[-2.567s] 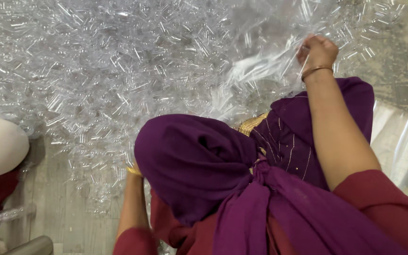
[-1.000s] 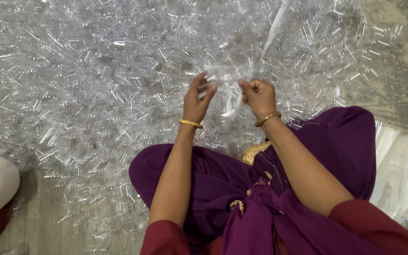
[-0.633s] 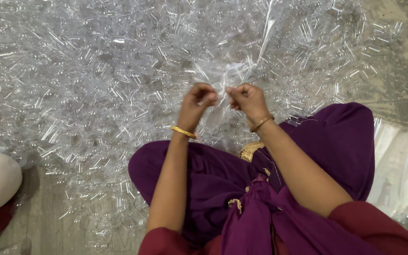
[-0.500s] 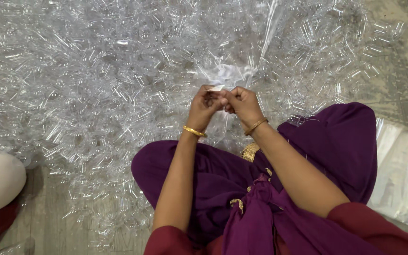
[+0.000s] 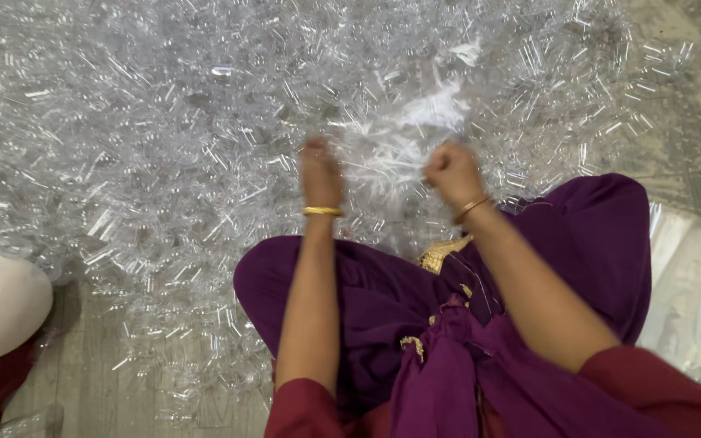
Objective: The person sits on the floor among a large spread of clear plastic tubes, gathers them into aligned groups, and wraps each group with clear plastic film to form bundles, placing finished bundles beside them.
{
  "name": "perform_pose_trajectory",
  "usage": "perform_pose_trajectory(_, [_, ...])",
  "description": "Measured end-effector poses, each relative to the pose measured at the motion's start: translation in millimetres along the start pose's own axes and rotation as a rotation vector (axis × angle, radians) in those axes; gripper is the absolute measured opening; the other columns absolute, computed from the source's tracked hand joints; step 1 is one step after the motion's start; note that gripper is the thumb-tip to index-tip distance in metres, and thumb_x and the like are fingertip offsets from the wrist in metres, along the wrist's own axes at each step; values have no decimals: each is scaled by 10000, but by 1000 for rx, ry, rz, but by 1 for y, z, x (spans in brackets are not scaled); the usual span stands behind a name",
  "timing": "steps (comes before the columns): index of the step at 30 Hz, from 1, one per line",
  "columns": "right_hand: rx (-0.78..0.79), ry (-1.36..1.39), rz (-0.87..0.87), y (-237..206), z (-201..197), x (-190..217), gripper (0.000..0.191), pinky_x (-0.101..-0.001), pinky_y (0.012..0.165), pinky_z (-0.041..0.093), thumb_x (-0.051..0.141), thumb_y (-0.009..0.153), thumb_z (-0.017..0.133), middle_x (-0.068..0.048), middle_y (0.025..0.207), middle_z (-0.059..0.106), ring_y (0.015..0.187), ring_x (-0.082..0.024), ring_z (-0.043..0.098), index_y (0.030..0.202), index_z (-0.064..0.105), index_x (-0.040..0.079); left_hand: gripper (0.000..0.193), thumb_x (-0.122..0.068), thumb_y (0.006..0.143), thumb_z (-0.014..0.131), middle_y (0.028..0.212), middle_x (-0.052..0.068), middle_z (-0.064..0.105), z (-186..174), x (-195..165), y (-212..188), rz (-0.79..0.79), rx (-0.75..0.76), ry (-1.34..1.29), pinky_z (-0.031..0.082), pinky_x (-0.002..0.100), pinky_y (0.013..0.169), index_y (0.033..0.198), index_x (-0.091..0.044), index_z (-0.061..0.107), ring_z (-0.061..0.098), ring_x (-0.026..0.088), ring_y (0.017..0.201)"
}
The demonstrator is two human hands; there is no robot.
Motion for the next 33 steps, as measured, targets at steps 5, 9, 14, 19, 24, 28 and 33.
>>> perform_pose_trajectory(5, [-295, -698, -550, -25, -63, 53, 245, -367, 810, 546, -34, 737, 753, -109, 916, 621, 921, -270, 634, 917, 601, 36, 588, 94, 823, 611, 1452, 76, 469, -15, -13, 4, 55, 48, 101, 575, 410, 619, 1334, -191, 670, 698, 295, 758])
perform_pose_trajectory(9, [-20, -690, -1095, -62, -24, 83, 330, -383, 1166, 565, -101, 879, 666, -90, 1265, 652, 1279, -263, 646, 1134, 605, 100, 716, 127, 781, 580, 1656, 71, 320, 0, -78, 6, 312, 208, -11, 577, 415, 598, 1434, -152, 490, 716, 333, 821])
perform_pose_trajectory(14, [261, -917, -1008, -15, 1, 58, 496, -392, 982, 529, 30, 861, 638, -210, 1280, 587, 1183, -341, 592, 1348, 554, -19, 796, 71, 795, 634, 1729, 89, 248, 29, -183, -49, 608, 514, -46, 582, 401, 605, 1525, -114, 379, 729, 322, 807])
perform_pose_trajectory(19, [161, -1114, -800, 61, -13, 37, 401, -362, 674, 479, 65, 943, 617, -105, 903, 563, 791, -238, 537, 1329, 509, 63, 924, 39, 750, 605, 1735, 109, 187, 47, -258, -111, 783, 605, -133, 582, 389, 564, 1592, -130, 266, 728, 309, 780])
perform_pose_trajectory(24, [298, -659, -379, 111, -20, 42, 503, -331, 362, 392, 65, 964, 622, 1, 560, 493, 432, -139, 434, 1429, 445, 136, 936, -38, 771, 634, 1730, 79, 181, 30, -324, -141, 855, 800, -358, 553, 356, 513, 1615, -151, 243, 704, 262, 685])
perform_pose_trajectory(28, [205, -425, -204, 114, -29, 52, 648, -285, 396, 425, 78, 981, 627, -17, 646, 534, 495, -152, 512, 1525, 281, 138, 782, -36, 843, 559, 1724, 133, 200, 12, -360, -189, 1023, 849, -567, 526, 288, 510, 1557, -160, 265, 707, 187, 691])
perform_pose_trajectory(33, [239, -10, -310, 75, -35, 61, 816, -255, 478, 591, 97, 932, 671, -23, 783, 648, 586, -153, 687, 1565, 158, 148, 251, -305, 936, 639, 1052, 106, 762, 27, -275, -119, 717, 970, -202, 599, 438, 874, 1096, -176, 783, 730, 283, 960])
Point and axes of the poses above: each hand's wrist, its own y-axis towards the middle knuckle, its own z-axis out of the palm, x = y × z, the point moved 6 cm from there along y, towards the middle knuckle
